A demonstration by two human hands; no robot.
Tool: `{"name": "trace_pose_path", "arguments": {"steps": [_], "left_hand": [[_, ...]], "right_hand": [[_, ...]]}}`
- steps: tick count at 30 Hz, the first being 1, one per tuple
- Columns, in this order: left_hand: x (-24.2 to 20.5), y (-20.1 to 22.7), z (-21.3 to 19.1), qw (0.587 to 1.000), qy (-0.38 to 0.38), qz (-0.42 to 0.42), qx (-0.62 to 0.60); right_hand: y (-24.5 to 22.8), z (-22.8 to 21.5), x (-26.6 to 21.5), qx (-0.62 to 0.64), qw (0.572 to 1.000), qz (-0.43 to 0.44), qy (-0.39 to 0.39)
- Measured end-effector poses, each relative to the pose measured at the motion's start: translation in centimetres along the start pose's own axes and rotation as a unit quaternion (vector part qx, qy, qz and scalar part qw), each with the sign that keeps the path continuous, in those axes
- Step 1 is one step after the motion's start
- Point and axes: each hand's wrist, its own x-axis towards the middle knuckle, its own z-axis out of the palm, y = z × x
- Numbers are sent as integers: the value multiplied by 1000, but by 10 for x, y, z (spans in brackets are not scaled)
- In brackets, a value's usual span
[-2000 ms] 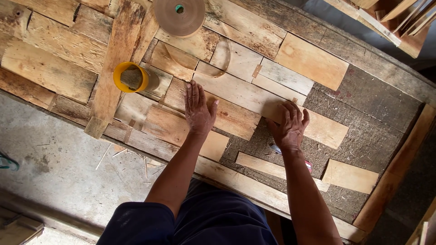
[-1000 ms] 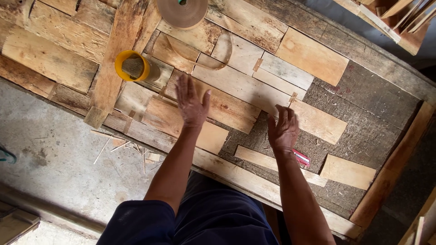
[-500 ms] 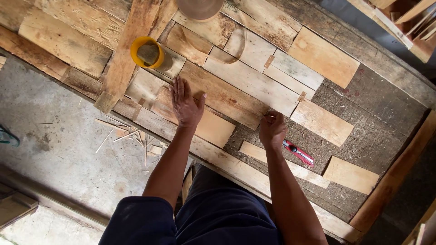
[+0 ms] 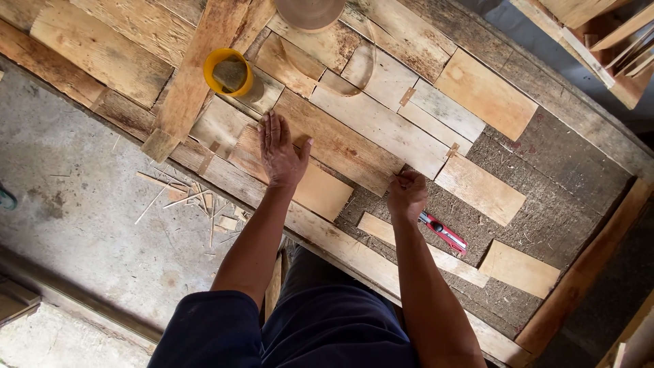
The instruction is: Applying thin wood veneer strips to a surface to create a mosaic or patterned wood design.
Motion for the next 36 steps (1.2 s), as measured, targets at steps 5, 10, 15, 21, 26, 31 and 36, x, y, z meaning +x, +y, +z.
{"name": "trace_pose_path", "arguments": {"steps": [5,10,15,21,26,31,36], "left_hand": [[0,0,1,1000,0,1,7],[0,1,0,1000,-3,-2,5],[-3,-1,2,1000,5,4,7],[-3,1,2,1000,-9,-8,11],[-6,-1,3,999,52,11,-11],[-8,-28,8,991,132,6,-6],[-26,-46,-37,973,142,-158,-88]], "right_hand": [[1,0,3,32,999,19,-4],[0,-2,4,-2,999,35,-4],[-1,-4,4,28,999,19,-15],[9,-5,2,83,996,4,-34],[7,-12,-8,66,997,-36,-19],[0,-23,-28,-13,997,-74,-11],[-15,-18,-60,6,984,28,-176]]}}
